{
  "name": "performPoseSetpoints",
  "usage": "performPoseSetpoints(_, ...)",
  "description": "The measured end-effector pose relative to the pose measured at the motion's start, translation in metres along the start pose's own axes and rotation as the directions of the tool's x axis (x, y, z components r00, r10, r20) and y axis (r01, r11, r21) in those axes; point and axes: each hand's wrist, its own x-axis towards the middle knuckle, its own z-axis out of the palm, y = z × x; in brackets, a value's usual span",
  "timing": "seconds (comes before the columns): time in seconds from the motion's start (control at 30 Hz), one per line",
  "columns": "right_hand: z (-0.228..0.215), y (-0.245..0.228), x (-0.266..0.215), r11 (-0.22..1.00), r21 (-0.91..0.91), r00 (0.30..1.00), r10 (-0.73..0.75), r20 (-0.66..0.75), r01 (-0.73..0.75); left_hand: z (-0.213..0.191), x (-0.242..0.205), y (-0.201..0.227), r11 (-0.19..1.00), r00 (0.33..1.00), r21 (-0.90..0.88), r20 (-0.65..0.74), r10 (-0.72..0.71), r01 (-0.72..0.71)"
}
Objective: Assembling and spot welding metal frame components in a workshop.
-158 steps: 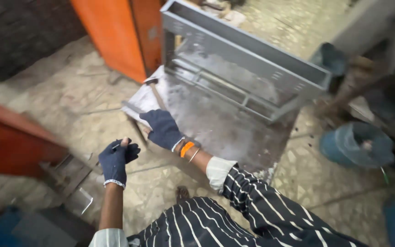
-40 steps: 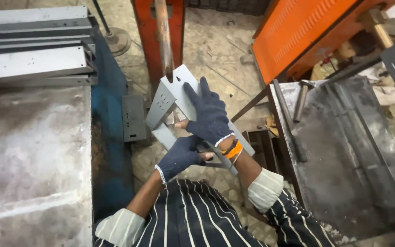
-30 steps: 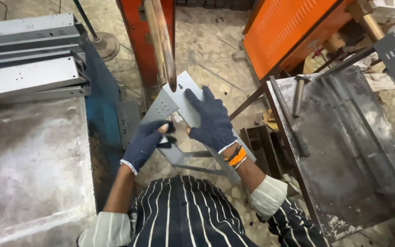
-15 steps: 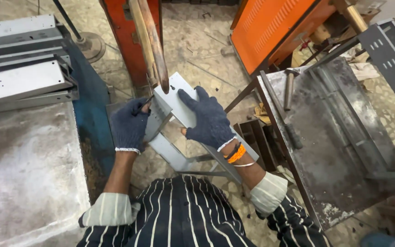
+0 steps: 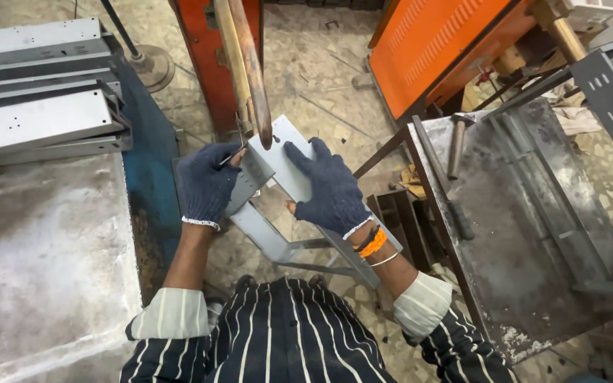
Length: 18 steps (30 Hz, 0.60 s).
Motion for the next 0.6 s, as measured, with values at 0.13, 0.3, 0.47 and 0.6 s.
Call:
performPoseSetpoints(0.13, 0.001, 0.001, 0.001, 1.0, -0.012, 1.0, 0.003, -0.002, -0.003, 0.011, -0.001, -0.004, 0.999, 0.999, 0.037, -0.036, 0.005, -0.004)
performPoseSetpoints(0.3, -0.001, 0.002, 0.001, 1.0, -0.019, 1.0, -0.004, -0.009, 0.004, 0.018, -0.002, 0.007, 0.999, 0.995, -0.012, -0.096, 0.037, -0.039)
performPoseSetpoints(0.47, -0.006, -0.002, 0.002, 1.0, 0.001, 0.999, 0.022, 0.031, -0.022, 0.022, 0.001, -0.02, 0.98, 0.992, -0.174, 0.1, -0.078, 0.095)
performPoseSetpoints(0.6, -0.004, 0.0, 0.003, 1.0, 0.01, 0.999, 0.019, 0.035, -0.02, 0.027, 0.001, -0.031, 0.957, 0.974, -0.237, 0.187, -0.126, 0.169)
